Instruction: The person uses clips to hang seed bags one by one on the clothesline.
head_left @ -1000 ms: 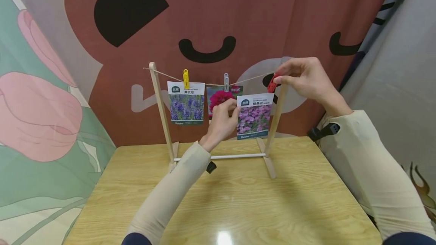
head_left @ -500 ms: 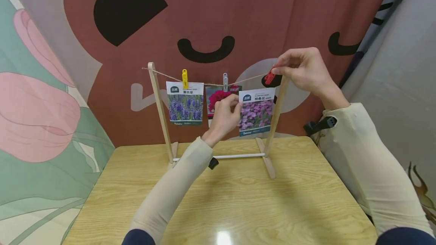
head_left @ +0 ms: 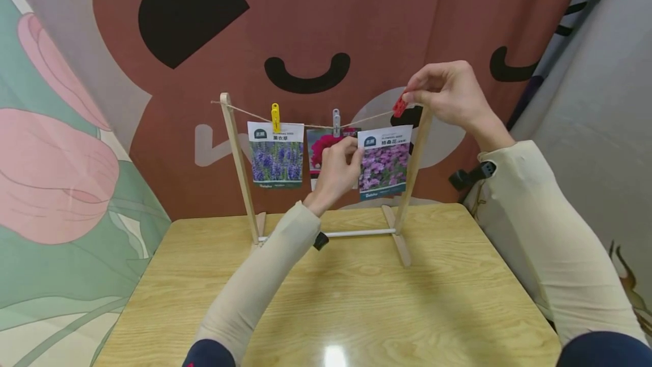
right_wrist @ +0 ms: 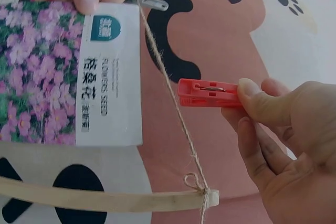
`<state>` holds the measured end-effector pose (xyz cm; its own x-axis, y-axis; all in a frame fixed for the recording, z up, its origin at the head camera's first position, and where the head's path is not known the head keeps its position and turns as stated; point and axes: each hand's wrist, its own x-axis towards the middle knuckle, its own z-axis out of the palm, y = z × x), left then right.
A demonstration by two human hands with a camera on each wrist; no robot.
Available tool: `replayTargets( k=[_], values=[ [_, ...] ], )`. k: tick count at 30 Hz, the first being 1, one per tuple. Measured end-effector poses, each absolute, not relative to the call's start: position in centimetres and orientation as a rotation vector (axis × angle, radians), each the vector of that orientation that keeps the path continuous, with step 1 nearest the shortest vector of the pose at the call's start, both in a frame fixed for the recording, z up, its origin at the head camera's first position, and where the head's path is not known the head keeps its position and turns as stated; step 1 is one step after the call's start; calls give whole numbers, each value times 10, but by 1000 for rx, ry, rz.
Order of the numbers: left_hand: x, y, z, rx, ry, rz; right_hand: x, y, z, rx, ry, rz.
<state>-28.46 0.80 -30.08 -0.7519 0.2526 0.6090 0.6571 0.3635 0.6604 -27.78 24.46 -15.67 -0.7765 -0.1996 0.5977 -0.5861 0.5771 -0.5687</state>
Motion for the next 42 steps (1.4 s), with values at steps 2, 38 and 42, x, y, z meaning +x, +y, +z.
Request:
replayTargets(
  k=[2, 38, 42],
  values=[
    [-285, 8, -301, -789, -2230, -1356, -279, 245, -157, 611, -2351, 1061],
    [-288, 11, -298, -788, -2225, -1338, -286, 240, -162, 584, -2489, 908],
    [-289, 12, -298, -793, -2226, -1343, -286, 239, -162, 588, -2514, 883]
  ],
)
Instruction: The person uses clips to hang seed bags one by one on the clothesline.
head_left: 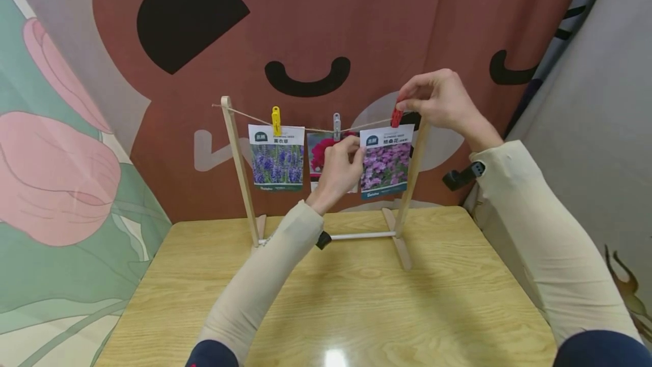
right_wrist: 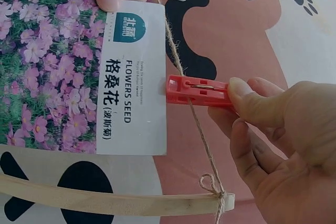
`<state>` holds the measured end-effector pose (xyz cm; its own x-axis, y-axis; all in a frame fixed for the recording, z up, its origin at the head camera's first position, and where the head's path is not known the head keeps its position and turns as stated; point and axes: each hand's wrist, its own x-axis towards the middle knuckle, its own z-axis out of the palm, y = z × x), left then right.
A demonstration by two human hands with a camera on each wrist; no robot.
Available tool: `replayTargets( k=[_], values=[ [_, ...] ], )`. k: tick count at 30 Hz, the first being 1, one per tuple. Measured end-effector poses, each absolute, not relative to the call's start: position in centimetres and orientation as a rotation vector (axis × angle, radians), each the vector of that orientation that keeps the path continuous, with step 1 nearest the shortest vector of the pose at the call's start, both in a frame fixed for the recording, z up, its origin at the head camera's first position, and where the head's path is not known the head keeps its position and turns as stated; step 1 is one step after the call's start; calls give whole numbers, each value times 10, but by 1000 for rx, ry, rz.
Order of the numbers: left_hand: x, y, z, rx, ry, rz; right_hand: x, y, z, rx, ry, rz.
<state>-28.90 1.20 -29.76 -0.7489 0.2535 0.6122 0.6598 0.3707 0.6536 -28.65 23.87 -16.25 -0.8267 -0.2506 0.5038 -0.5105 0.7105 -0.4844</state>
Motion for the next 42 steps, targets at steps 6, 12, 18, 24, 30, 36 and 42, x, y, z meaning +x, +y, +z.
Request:
replayTargets(
  k=[6, 12, 18, 24, 30, 36, 42],
  values=[
    [-289, 13, -297, -798, -2225, -1348, -287, 238, -165, 652, -2508, 890],
    [-289, 14, -297, -795, -2228, -1357, -289, 238, -169, 673, -2515, 913],
    [-289, 14, -296, -800, -2214, -1373, -288, 237, -171, 665, -2536, 897],
    [-289, 15, -294, -784, -2221, -1370, -284, 235, -170, 651, -2585, 807],
    [-290, 13, -294, -756, -2218, -1348, -284, 233, -171, 677, -2624, 770],
    [-290, 11, -295, -754, -2221, -1338, -285, 233, -171, 673, -2628, 787],
    [-288, 8, -297, -752, -2235, -1330, -287, 231, -171, 672, -2615, 819]
  ],
)
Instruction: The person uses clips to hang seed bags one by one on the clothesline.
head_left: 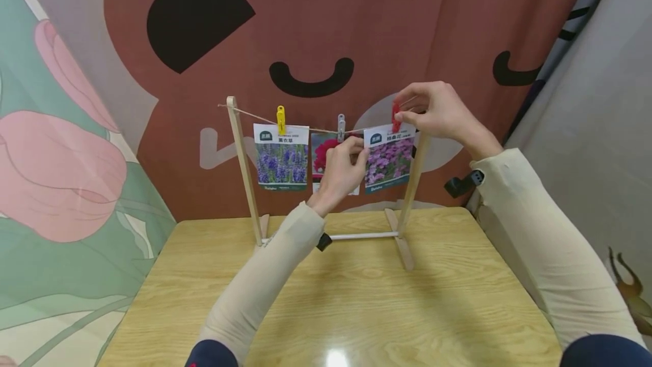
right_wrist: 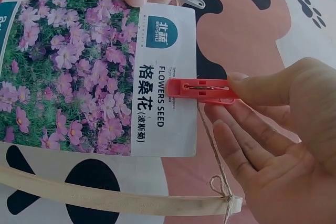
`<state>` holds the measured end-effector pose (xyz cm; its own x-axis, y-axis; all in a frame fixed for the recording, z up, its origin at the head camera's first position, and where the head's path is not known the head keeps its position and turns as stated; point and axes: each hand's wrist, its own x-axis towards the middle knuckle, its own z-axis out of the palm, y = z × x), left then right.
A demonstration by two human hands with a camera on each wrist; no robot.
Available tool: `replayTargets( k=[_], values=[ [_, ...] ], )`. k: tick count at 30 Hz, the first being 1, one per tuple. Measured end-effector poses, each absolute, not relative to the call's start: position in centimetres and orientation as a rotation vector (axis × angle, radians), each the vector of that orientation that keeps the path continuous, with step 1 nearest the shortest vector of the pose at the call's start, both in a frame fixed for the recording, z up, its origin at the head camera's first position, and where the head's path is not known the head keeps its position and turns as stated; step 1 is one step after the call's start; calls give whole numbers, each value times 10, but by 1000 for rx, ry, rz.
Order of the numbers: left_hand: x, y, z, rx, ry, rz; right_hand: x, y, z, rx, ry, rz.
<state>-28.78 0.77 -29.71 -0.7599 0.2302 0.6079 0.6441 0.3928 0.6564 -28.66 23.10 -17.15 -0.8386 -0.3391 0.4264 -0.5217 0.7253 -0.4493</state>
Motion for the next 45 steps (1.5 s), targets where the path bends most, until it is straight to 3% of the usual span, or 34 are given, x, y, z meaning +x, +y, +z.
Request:
replayTargets(
  k=[28, 45],
  values=[
    [-279, -15, -305, -709, -2270, -1390, -272, 244, -191, 622, -2440, 891],
    [-244, -64, -332, -727, -2450, -1280, -244, 260, -248, 713, -2195, 972]
  ],
)
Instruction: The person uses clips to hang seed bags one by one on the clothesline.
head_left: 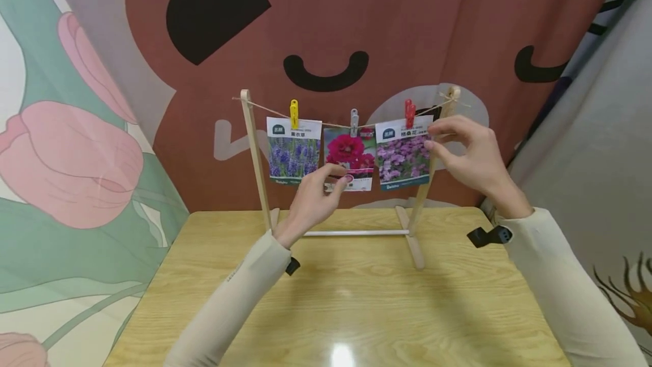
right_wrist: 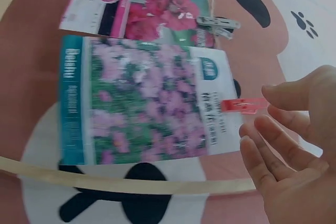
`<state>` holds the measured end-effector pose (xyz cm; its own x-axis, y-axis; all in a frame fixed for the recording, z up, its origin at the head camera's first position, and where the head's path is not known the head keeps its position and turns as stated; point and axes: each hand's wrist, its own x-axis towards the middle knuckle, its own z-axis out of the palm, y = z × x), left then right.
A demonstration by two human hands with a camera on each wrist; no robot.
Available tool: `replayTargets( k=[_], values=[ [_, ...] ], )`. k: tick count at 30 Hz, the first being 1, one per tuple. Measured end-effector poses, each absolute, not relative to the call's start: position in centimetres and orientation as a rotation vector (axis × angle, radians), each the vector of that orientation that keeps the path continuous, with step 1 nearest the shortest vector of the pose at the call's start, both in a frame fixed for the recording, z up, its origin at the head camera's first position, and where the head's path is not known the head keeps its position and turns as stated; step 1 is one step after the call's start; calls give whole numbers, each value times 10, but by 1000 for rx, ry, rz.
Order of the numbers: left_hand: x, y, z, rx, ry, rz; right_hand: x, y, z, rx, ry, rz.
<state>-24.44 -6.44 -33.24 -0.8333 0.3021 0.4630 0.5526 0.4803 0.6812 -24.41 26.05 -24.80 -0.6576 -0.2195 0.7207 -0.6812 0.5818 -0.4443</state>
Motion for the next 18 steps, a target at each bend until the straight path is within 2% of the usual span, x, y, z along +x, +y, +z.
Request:
replayTargets(
  k=[18],
  values=[
    [-213, -150, -383, -595, -2534, -824, -222, 299, -347, 561, -2368, 891]
  ],
)
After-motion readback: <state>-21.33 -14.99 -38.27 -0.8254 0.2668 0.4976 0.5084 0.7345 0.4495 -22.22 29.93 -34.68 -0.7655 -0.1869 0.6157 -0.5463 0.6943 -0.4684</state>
